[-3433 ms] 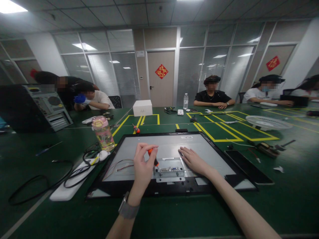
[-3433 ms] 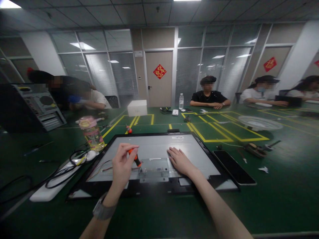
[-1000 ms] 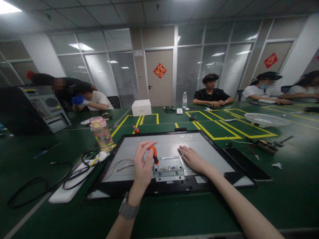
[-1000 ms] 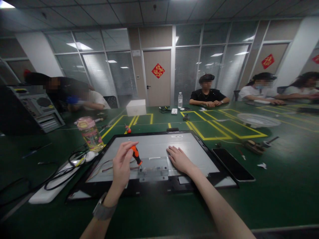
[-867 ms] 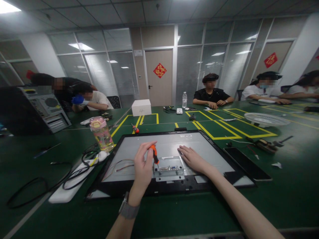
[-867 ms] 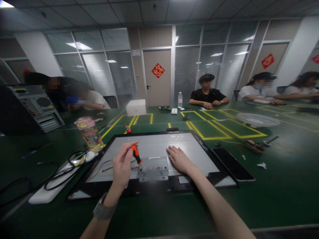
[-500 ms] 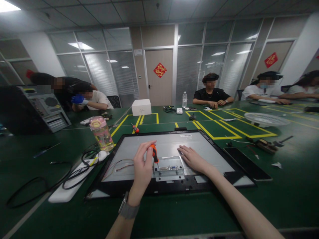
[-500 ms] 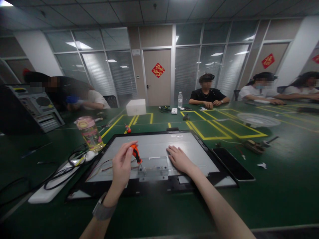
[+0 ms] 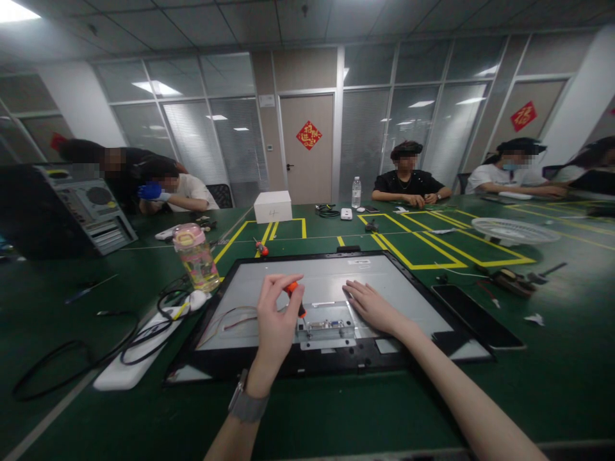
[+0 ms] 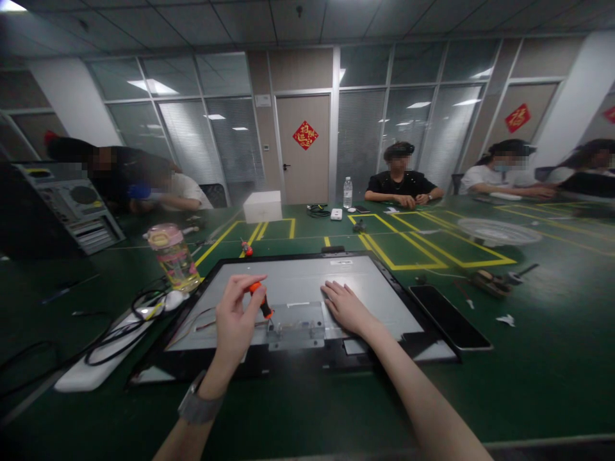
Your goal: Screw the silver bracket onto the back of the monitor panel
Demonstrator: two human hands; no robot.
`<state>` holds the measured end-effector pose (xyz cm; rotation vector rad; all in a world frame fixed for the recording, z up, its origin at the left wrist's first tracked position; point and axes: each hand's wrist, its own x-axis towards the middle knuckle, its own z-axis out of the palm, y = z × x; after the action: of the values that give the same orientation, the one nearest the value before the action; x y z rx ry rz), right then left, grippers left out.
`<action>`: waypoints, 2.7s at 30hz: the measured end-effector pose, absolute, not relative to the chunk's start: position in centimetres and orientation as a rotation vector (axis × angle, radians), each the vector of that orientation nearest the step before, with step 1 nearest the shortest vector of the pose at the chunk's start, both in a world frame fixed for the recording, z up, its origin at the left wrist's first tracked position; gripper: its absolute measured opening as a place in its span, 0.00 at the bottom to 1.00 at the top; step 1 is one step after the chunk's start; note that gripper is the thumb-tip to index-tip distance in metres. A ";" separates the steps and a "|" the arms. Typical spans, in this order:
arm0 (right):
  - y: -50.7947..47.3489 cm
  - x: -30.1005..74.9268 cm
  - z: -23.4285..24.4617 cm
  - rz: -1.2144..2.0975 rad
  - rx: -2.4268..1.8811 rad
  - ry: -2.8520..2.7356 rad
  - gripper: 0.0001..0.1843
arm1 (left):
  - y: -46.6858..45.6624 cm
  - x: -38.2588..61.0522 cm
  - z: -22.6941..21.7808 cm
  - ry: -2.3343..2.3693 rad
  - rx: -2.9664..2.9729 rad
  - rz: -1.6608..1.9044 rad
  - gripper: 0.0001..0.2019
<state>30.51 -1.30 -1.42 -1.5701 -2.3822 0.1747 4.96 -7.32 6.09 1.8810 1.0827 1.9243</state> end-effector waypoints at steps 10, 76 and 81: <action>-1.4 30.6 -1.3 0.179 -1.566 -2.383 0.28 | -7.4 4.9 6.2 1.105 1.786 1.915 0.12; -1.1 30.7 -1.8 0.156 -1.561 -2.381 0.28 | -7.2 4.8 6.2 1.035 1.775 1.799 0.12; -1.2 30.6 -1.6 0.155 -1.573 -2.390 0.29 | -7.2 4.9 6.1 1.022 1.797 1.803 0.11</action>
<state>30.61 -1.22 -1.55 -1.5729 -2.3904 0.1547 4.88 -7.19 6.15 1.7971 1.0222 1.8031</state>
